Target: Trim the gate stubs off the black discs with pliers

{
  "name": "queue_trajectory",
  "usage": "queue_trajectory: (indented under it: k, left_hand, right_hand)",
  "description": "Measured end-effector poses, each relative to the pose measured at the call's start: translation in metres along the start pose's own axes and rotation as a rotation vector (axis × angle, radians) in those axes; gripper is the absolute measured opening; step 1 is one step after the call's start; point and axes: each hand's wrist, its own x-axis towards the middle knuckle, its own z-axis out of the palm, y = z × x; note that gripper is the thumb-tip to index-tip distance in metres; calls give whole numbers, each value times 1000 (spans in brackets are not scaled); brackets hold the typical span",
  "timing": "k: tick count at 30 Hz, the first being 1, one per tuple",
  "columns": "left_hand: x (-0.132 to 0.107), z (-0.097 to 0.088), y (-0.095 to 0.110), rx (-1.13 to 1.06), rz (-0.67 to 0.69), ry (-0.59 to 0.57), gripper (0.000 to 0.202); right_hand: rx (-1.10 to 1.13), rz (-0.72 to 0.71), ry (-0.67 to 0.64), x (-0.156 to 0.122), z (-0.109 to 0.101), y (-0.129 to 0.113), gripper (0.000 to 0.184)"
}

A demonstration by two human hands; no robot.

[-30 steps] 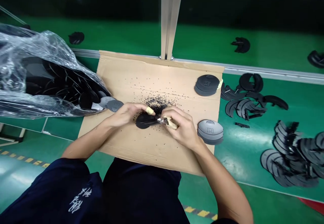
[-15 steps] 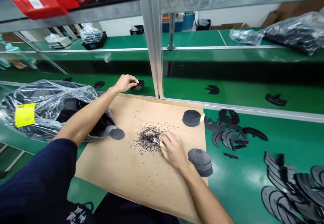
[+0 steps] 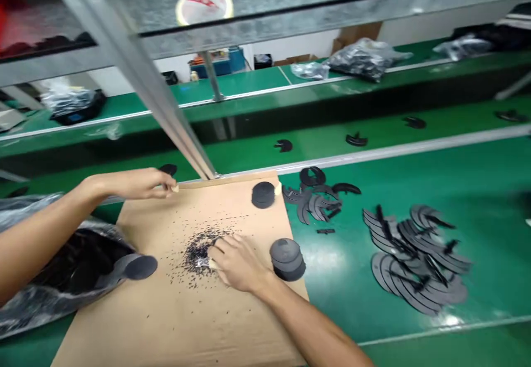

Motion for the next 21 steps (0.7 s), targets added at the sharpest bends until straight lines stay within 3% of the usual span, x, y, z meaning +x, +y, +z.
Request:
queue_trajectory:
  k: [2, 5, 8, 11, 14, 17, 21]
  left_hand:
    - [13, -7, 36, -25, 213, -115, 28]
    - [66, -10, 87, 72, 365, -6, 31]
    - [152, -6, 115, 104, 264, 176, 20]
    - [237, 4, 125, 40, 109, 312, 31]
    - [293, 18, 128, 6, 6, 383, 40]
    - [315, 30, 128, -31, -94, 423, 35]
    - [305, 32, 124, -85, -141, 441, 17]
  right_hand:
    - [-21, 12, -51, 1, -2, -3, 15]
    - [-34, 25, -88, 0, -5, -5, 14]
    - [-38, 27, -83, -3, -5, -5, 14]
    - [-45, 32, -68, -4, -2, -4, 17]
    - [-47, 24, -53, -5, 1, -5, 18]
    - [-57, 11, -21, -5, 3, -7, 9]
    - [-67, 2, -11, -3, 4, -9, 6]
